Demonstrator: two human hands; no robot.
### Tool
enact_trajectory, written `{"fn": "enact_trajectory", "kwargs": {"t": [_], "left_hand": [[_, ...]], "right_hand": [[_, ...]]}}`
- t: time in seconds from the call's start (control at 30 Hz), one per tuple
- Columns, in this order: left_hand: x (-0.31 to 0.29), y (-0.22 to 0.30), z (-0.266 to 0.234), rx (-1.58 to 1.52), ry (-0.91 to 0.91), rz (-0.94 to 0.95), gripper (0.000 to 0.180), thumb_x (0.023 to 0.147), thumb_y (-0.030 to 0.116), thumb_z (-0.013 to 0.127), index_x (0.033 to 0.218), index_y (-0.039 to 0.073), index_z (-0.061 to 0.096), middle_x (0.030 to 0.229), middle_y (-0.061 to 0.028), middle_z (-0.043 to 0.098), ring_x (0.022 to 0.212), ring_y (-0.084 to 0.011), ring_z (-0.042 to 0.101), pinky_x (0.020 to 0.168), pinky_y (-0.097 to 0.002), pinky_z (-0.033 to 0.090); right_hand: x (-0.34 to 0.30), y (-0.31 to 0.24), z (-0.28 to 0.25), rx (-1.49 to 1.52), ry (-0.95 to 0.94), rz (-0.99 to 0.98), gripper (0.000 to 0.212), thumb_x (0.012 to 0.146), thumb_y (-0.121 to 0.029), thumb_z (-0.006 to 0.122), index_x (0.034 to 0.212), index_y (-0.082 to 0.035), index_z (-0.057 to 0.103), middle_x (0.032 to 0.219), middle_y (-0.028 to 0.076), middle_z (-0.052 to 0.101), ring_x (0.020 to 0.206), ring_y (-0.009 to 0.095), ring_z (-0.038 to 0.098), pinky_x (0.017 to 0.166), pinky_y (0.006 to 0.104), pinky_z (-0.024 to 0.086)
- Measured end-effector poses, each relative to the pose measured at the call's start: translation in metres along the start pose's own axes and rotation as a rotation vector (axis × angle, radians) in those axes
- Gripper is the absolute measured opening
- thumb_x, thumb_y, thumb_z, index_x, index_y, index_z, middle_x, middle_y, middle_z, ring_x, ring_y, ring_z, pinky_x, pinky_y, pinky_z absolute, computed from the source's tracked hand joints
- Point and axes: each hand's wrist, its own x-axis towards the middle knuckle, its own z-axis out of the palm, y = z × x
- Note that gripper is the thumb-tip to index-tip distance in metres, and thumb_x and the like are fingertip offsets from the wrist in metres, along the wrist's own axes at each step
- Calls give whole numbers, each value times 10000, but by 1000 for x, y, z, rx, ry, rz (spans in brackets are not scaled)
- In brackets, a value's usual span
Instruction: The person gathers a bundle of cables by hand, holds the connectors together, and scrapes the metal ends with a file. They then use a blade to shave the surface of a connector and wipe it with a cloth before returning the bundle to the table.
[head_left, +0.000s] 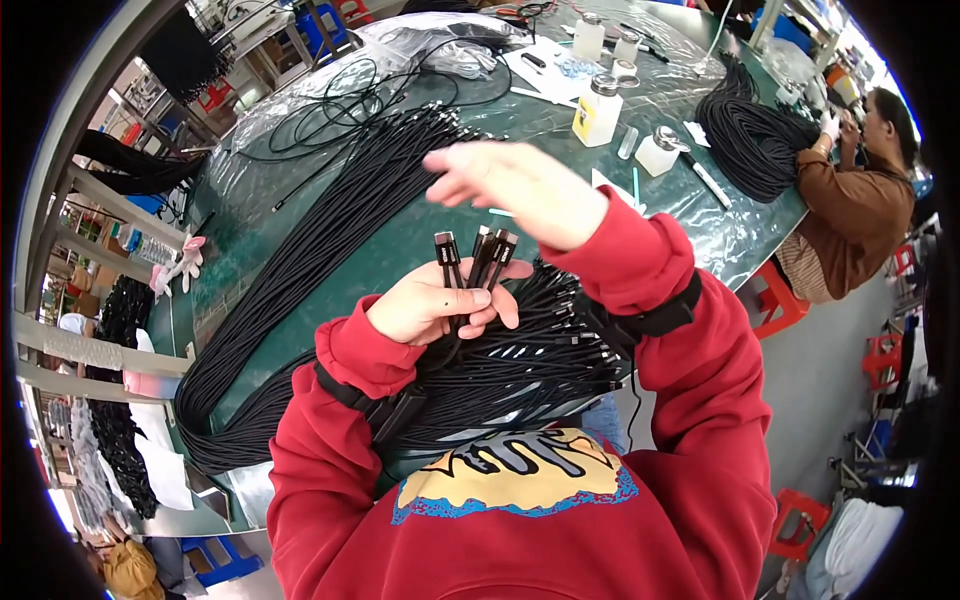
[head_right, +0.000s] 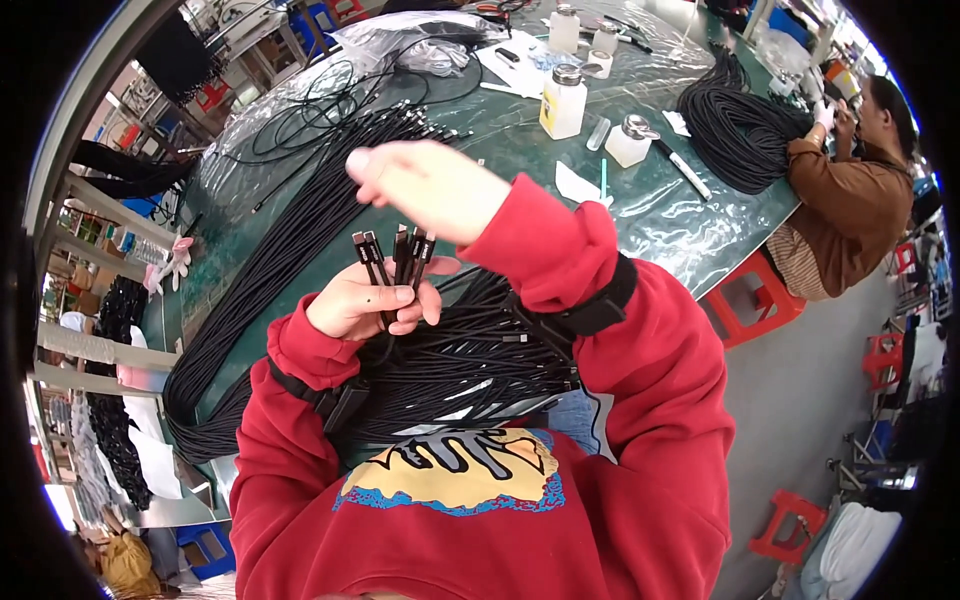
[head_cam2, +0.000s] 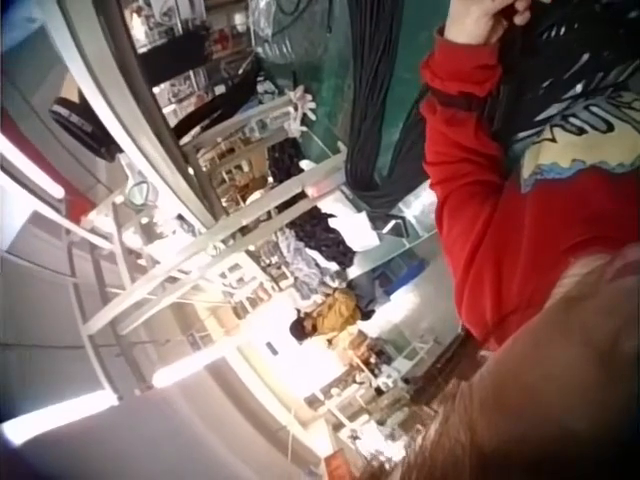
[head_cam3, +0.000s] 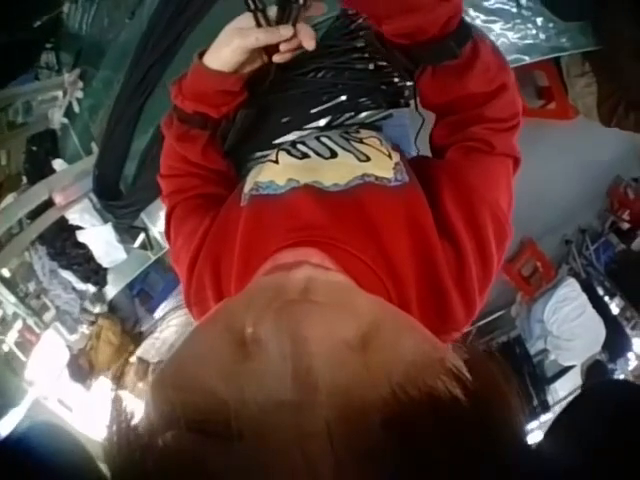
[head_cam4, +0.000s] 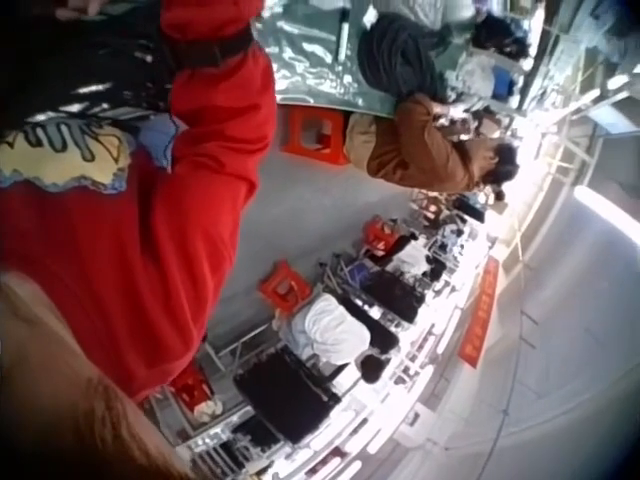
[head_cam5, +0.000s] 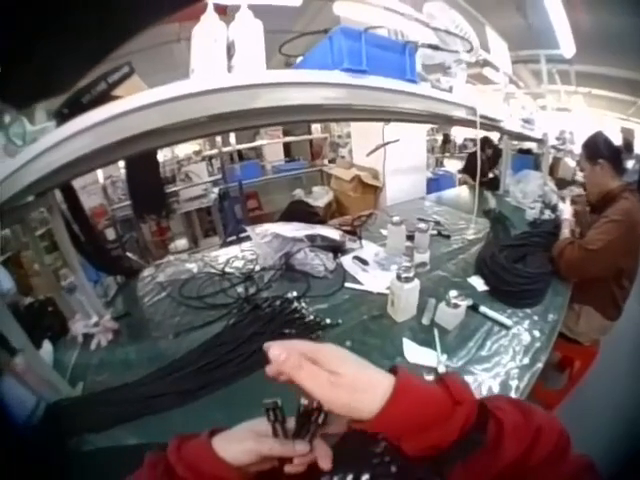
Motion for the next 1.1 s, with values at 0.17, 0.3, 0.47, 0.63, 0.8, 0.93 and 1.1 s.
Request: {"fn": "enact_trajectory", "kwargs": {"t": [0.17, 0.3, 0.47, 0.63, 0.8, 0.93, 1.1], "left_hand": [[-11, 2, -6, -50, -62, 33, 249, 819, 98, 490, 1045, 0, 454, 792, -133, 558, 555, -69, 398, 488, -202, 337], [-8, -2, -9, -105, -59, 6, 257, 817, 92, 495, 1047, -11, 445, 823, -149, 561, 562, -66, 399, 489, -195, 338], [-2, -7, -10, -132, -33, -14, 252, 818, 94, 494, 1038, -20, 445, 852, -172, 570, 544, -71, 401, 491, -198, 353], [0, -7, -6, -102, -38, -19, 262, 829, 116, 479, 1045, -26, 439, 869, -186, 573, 523, -81, 421, 504, -209, 383], [0, -5, -1, 24, 3, -44, 212, 845, 159, 457, 952, -20, 493, 796, -154, 585, 510, -96, 448, 513, -214, 401], [3, -8, 1, 154, 10, -113, 214, 850, 187, 452, 865, -14, 525, 687, -90, 565, 521, -101, 466, 502, -211, 396], [8, -10, 1, 170, 13, -172, 221, 846, 203, 467, 806, -5, 530, 578, -16, 485, 506, -90, 452, 473, -198, 367]], "right_hand": [[-7, 0, 29, -241, -251, 57, 448, 821, -340, 473, 1095, 14, 470, 902, 93, 565, 849, 167, 524, 779, 283, 402], [-14, 8, -2, -20, -111, -49, 384, 772, -255, 563, 1024, 29, 501, 860, 87, 564, 821, 152, 523, 767, 270, 402], [-22, 27, -4, -326, -208, -127, 291, 690, -178, 619, 885, 30, 561, 768, 107, 582, 741, 157, 542, 681, 260, 433], [-24, 32, -5, -224, -191, -46, 219, 683, -146, 604, 800, 38, 581, 671, 89, 587, 644, 142, 547, 616, 249, 443], [-29, 23, -9, -11, -229, 284, 139, 748, -120, 595, 784, 13, 576, 717, 42, 575, 713, 95, 521, 677, 233, 422], [-27, 26, -17, 38, -93, 148, 148, 781, -119, 561, 824, 22, 572, 743, 40, 576, 735, 85, 526, 671, 222, 427], [-19, 13, -5, -182, 76, -189, 229, 822, -171, 502, 911, 34, 554, 803, 74, 584, 765, 128, 547, 691, 244, 435]]}}
